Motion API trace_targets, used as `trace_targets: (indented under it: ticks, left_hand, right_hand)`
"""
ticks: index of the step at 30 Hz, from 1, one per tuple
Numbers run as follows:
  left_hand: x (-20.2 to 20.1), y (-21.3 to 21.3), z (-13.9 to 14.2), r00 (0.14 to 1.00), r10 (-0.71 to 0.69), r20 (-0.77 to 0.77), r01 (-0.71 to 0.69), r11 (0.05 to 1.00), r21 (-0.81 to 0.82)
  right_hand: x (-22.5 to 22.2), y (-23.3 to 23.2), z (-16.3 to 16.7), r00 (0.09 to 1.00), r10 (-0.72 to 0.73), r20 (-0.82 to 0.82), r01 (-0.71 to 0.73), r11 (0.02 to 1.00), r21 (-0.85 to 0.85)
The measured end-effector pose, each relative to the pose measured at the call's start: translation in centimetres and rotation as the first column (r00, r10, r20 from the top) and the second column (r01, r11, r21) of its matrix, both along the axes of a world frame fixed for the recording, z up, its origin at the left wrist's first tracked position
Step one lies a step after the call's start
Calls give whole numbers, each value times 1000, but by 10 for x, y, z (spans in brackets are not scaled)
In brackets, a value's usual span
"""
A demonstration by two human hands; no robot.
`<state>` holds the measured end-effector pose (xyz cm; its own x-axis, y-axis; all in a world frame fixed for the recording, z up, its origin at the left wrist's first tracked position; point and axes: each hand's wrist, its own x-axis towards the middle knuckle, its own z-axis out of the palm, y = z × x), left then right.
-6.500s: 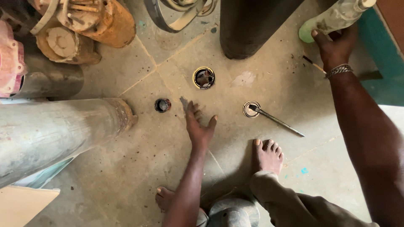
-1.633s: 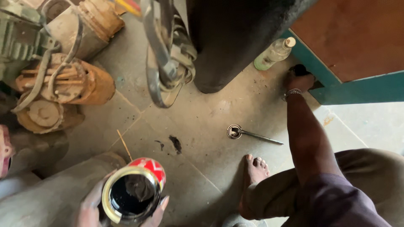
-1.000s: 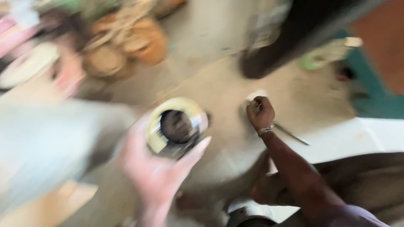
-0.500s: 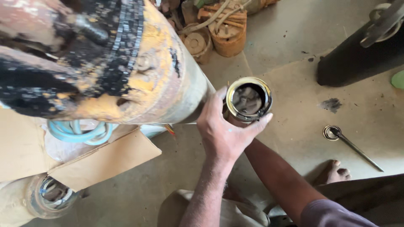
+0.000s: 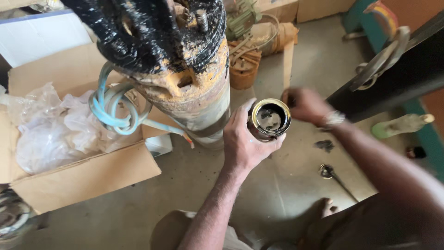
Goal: The person sits on the floor of a repair workshop and uses a brush to apply black grease from a tin onto the upper components of a submersible pump motor. They open the tin, dip the brush, spread grease over the pump's metal parts, and stir the grease in the tin between applications.
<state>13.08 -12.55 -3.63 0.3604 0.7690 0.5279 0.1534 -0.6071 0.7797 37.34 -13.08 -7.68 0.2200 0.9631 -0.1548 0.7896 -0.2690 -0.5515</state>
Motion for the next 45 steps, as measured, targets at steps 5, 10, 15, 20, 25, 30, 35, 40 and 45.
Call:
trace_targets:
  ticks: [5, 10, 15, 20, 25, 30, 35, 40, 45]
  left_hand:
    - [15, -15, -12, 999, 1, 46, -1, 1000, -9]
    - [32, -28, -32, 998, 55, 24, -54, 998, -38]
    - [45, -35, -44, 998, -6, 57, 11, 997, -78]
    - [46, -34, -44, 998, -68, -13, 65, 983, -170]
    - [44, -28, -45, 995, -102, -6, 99, 973, -210]
    - [40, -22, -54, 996, -83, -17, 79, 985, -153]
    - [43, -23, -59, 995, -102, -18, 97, 979, -180]
    - [39, -22, -62, 995, -95, -10, 92, 981, -171]
    - [38, -25, -63, 995, -101, -9, 99, 986, -136]
  right_hand:
    - [3, -95, 146, 999, -48, 0, 40, 843, 537]
    - [-34, -126, 165, 910, 223, -350, 98, 705, 703]
    - [-20, -115, 132, 979, 119, 165, -193, 790, 581]
    - [-26, -96, 108, 990, 124, 62, -139, 844, 518]
    - [-35, -83, 102, 973, 227, -50, -185, 886, 426]
    - [-21, -78, 104, 990, 137, 18, -137, 953, 270]
    - [-31, -73, 98, 967, 250, -48, -200, 864, 463]
    - [-26, -73, 105, 970, 236, -61, -215, 945, 246]
    - [-26, -70, 94, 961, 277, -10, -240, 848, 472]
